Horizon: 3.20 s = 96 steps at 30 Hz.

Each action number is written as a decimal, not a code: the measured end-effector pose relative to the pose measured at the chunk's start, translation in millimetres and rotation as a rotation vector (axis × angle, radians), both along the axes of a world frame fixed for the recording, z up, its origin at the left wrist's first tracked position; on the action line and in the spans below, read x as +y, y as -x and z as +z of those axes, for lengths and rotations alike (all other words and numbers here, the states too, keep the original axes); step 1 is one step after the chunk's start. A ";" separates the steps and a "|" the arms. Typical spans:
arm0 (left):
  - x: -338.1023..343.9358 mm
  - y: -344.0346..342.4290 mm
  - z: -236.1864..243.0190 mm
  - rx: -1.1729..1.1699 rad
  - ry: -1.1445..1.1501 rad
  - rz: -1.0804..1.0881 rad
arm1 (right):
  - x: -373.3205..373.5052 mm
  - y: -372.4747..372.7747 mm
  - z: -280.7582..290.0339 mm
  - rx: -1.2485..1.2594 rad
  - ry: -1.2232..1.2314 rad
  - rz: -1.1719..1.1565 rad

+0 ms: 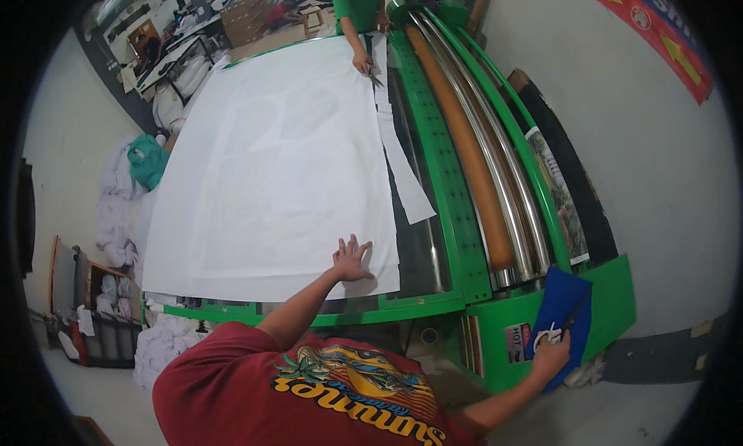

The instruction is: The person uses shears to trim the edges of a large white fabric sheet laid on a green heat press. They then wipe the machine's rollers with a blue cloth and adjust the fabric position.

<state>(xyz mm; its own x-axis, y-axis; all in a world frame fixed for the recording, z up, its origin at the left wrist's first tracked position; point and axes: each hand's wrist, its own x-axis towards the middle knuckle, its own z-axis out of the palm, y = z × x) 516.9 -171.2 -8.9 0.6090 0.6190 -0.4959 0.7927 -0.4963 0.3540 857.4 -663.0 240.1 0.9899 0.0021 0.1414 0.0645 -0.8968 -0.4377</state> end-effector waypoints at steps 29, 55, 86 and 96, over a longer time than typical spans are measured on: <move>114.0 334.5 -11.6 -0.234 -0.334 0.383 | 420.9 274.5 -257.4 0.028 0.174 1.037; 89.8 446.7 -16.1 -0.184 -0.520 0.519 | 459.8 211.2 -260.5 0.048 0.264 0.381; 93.9 436.2 -15.0 -0.103 -0.496 0.518 | 457.7 191.8 -266.3 -0.196 0.437 0.690; 98.4 433.9 -0.9 -0.101 -0.454 0.530 | 423.5 155.3 -268.0 -0.273 0.509 0.545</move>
<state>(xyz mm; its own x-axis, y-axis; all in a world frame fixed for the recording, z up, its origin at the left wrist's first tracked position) 83.0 -72.8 -9.8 0.1975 0.9774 -0.0754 0.9427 -0.1683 0.2881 702.2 -239.5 -27.8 0.7613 0.6062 0.2303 0.5981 -0.7936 0.1118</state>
